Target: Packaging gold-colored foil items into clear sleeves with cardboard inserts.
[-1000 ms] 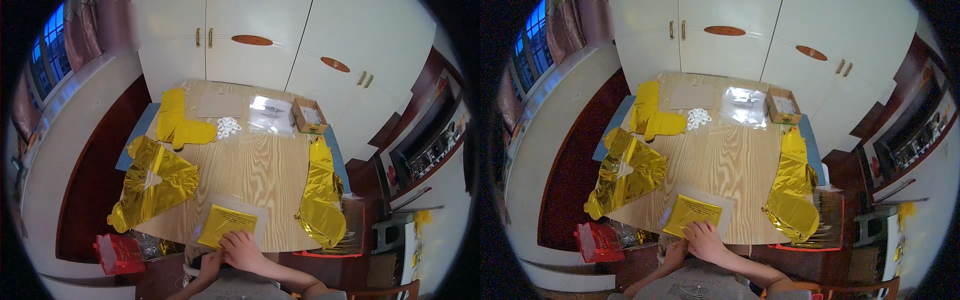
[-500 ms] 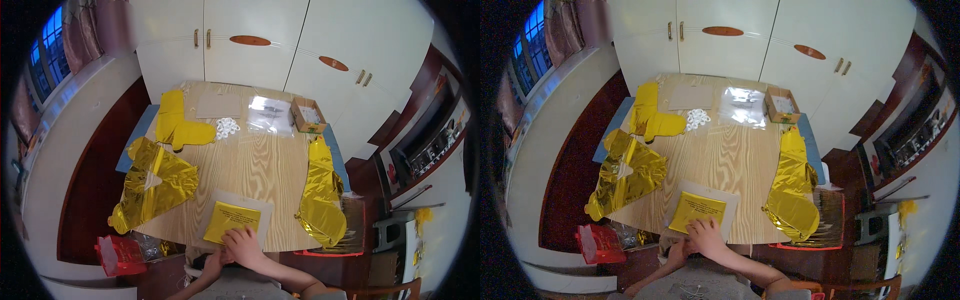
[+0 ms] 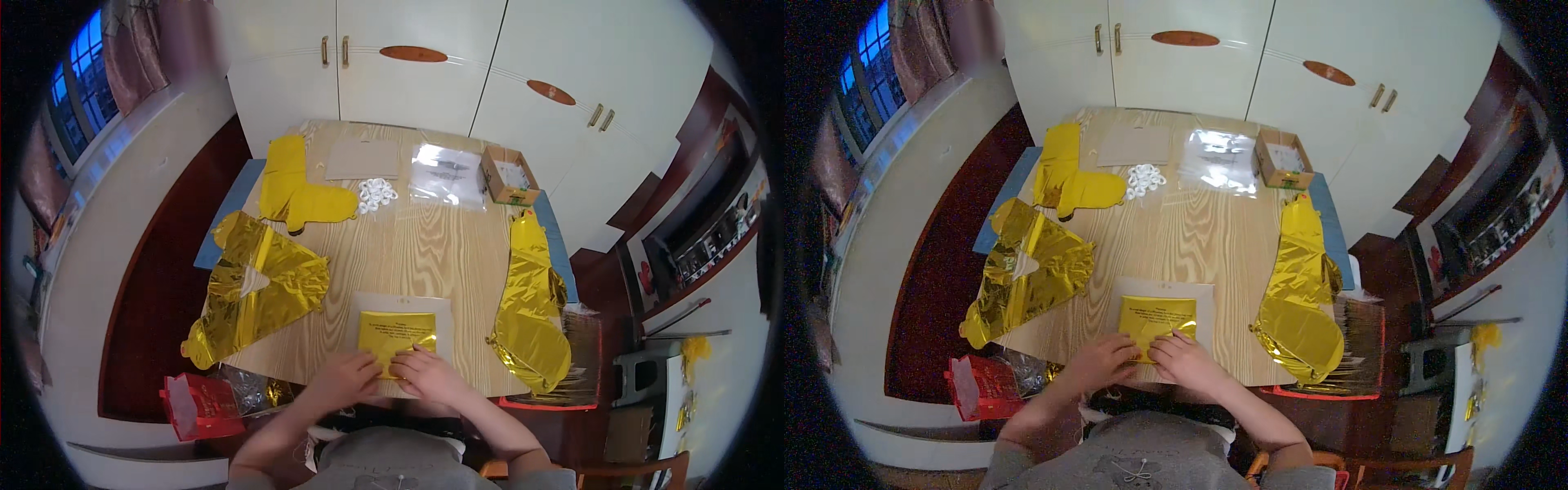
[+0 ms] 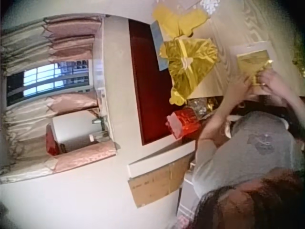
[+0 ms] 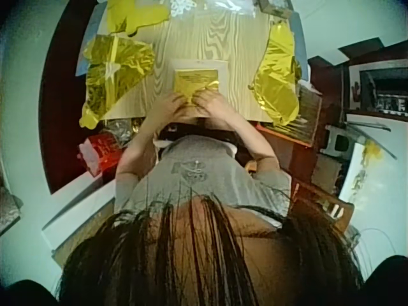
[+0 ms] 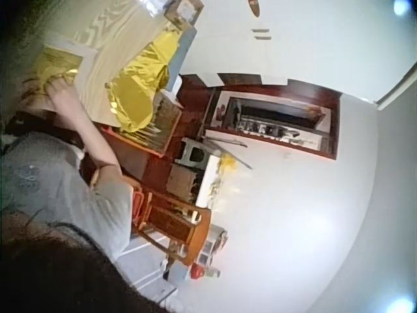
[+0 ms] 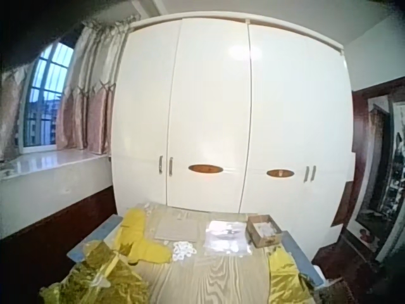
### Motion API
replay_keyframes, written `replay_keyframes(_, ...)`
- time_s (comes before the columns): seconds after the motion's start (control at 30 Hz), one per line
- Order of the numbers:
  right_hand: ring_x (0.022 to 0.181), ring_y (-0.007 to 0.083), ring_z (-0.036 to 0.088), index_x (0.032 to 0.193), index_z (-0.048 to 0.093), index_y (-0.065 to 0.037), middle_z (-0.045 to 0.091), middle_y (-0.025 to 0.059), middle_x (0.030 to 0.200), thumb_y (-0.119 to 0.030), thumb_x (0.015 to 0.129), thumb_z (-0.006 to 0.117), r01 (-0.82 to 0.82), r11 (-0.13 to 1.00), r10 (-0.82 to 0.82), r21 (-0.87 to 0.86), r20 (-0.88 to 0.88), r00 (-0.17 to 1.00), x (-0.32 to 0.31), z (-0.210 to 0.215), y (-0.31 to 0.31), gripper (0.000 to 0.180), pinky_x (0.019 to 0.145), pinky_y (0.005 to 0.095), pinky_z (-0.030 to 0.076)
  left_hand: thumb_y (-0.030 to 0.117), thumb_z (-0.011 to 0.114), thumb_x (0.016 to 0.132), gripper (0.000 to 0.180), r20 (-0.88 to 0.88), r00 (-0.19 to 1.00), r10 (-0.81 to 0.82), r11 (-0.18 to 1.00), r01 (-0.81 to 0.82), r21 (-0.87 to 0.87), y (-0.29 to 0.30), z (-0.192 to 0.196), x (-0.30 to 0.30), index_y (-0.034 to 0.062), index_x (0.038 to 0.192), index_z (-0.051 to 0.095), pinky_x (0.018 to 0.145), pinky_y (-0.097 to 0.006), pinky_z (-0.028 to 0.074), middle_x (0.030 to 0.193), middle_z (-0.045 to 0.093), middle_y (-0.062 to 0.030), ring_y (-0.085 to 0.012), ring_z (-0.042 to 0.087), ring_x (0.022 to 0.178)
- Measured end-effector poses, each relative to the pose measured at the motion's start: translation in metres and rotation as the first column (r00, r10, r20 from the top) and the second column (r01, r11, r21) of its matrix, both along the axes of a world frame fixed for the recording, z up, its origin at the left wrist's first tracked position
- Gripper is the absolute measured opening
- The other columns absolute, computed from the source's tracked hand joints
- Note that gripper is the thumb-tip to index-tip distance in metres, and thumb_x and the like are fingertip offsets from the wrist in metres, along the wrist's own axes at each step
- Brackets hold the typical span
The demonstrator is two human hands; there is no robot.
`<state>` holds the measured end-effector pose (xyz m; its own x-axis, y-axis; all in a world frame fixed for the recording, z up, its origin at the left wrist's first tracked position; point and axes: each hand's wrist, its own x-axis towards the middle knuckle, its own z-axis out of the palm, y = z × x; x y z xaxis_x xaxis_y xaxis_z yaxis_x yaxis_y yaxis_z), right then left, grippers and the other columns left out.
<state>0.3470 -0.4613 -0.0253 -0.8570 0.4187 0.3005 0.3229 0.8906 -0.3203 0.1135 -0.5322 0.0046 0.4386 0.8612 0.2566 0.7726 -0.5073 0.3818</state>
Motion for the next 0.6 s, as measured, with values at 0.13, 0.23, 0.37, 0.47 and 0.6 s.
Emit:
replay_keyframes(0.13, 0.117, 0.0231, 0.058, 0.115, 0.061, -0.010, 0.063, 0.0056, 0.117, -0.023, 0.084, 0.066, -0.075, 0.997, 0.073, 0.022, 0.063, 0.995, 0.006, -0.005, 0.010, 0.034, 0.107, 0.0440, 0.042, 0.025, 0.074, 0.078, 0.036, -0.055, 0.990, -0.132, 0.975, 0.140, 0.171, 0.022, -0.010, -0.008, 0.0062, 0.107, 0.064, 0.080, -0.038, 0.056, 0.104, 0.067, -0.0102, -0.0284, 0.066, 0.097)
replay_keyframes(0.23, 0.114, 0.0209, 0.059, 0.111, 0.062, -0.009, 0.062, 0.0059, 0.113, -0.024, 0.081, 0.067, -0.110, 0.993, 0.109, 0.046, 0.027, 0.994, 0.005, 0.001, 0.020, 0.034, 0.105, 0.0418, 0.043, 0.023, 0.071, 0.078, 0.035, -0.244, 0.962, -0.125, 0.978, 0.161, 0.134, 0.027, -0.018, -0.005, 0.0035, 0.106, 0.063, 0.081, -0.035, 0.057, 0.106, 0.067, -0.0113, -0.0271, 0.066, 0.099)
replay_keyframes(0.37, 0.114, 0.0208, 0.059, 0.112, 0.062, -0.009, 0.062, 0.0058, 0.114, -0.023, 0.081, 0.067, -0.100, 0.993, 0.099, 0.062, 0.017, 0.995, 0.005, 0.000, 0.024, 0.034, 0.104, 0.0416, 0.044, 0.018, 0.064, 0.081, 0.031, -0.421, 0.895, -0.148, 0.940, 0.259, 0.221, 0.026, -0.016, -0.006, 0.0011, 0.107, 0.063, 0.082, -0.034, 0.057, 0.108, 0.067, -0.0116, -0.0258, 0.066, 0.103)
replay_keyframes(0.47, 0.114, 0.0210, 0.059, 0.113, 0.061, -0.009, 0.062, 0.0061, 0.113, -0.022, 0.081, 0.067, -0.107, 0.992, 0.106, 0.060, 0.016, 0.994, 0.004, -0.003, 0.025, 0.035, 0.105, 0.0415, 0.044, 0.016, 0.060, 0.082, 0.031, -0.418, 0.895, -0.152, 0.939, 0.263, 0.222, 0.025, -0.013, -0.008, 0.0006, 0.109, 0.063, 0.082, -0.033, 0.057, 0.110, 0.067, -0.0119, -0.0250, 0.066, 0.104)
replay_keyframes(0.6, 0.114, 0.0211, 0.059, 0.113, 0.062, -0.009, 0.063, 0.0064, 0.113, -0.020, 0.081, 0.067, -0.119, 0.991, 0.119, 0.053, 0.008, 0.993, 0.005, -0.001, 0.025, 0.034, 0.105, 0.0420, 0.043, 0.017, 0.060, 0.082, 0.033, -0.421, 0.897, -0.134, 0.927, 0.264, 0.267, 0.022, -0.014, -0.014, 0.0008, 0.111, 0.062, 0.081, -0.033, 0.057, 0.110, 0.067, -0.0123, -0.0241, 0.066, 0.103)
